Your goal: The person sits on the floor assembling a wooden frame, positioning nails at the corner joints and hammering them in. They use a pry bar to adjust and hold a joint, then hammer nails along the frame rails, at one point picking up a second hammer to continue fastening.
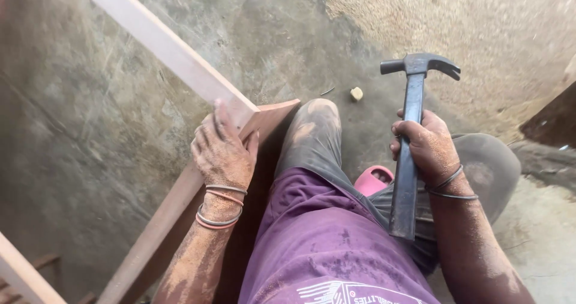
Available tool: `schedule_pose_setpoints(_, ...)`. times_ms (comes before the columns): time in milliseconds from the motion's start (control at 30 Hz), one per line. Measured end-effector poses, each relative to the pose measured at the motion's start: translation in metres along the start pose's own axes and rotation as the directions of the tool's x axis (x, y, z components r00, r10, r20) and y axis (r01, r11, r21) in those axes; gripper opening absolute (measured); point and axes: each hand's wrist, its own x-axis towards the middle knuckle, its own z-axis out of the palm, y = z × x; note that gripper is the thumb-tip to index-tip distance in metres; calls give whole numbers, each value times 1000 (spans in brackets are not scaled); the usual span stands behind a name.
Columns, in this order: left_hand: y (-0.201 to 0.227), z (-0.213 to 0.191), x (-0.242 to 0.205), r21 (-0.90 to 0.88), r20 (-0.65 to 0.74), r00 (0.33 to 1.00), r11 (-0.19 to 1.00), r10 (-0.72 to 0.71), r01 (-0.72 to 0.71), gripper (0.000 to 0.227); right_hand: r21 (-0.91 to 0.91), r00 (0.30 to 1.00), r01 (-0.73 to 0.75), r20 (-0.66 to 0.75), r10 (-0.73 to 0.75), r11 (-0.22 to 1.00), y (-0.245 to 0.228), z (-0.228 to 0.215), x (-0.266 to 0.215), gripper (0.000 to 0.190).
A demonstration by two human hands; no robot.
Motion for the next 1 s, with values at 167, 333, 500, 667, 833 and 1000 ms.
schedule_pose_setpoints(167, 1, 5, 1, 4, -50, 999, 1000, 16, -16, 97, 79, 992, -101, -71, 106, 992, 10, -3, 4, 35)
schedule_pose_setpoints(333, 1, 6, -1, 7, -94, 995, 999, 32, -32, 94, 233, 979, -174, -64, 193, 957, 20, 1, 0, 31)
schedule_pose_setpoints(500, -4, 7, 0, 44, -95, 993, 997, 70, -66, 91, 282, 978, -210, 44, 206, 936, 29, 5, 4, 33)
schedule_pose_setpoints(667, -3, 5, 0, 42, -99, 992, 996, 82, -78, 92, 212, 974, -227, 32, 225, 951, 26, 7, 5, 32)
schedule_pose_setpoints(833, -2, 6, 1, 41, -101, 993, 998, 58, -54, 96, 241, 974, -225, 26, 226, 944, 30, 7, 7, 31)
schedule_pose_setpoints(1000, -3, 9, 0, 24, -102, 994, 999, 44, -42, 93, 186, 978, -209, 21, 208, 960, 27, 8, 6, 32)
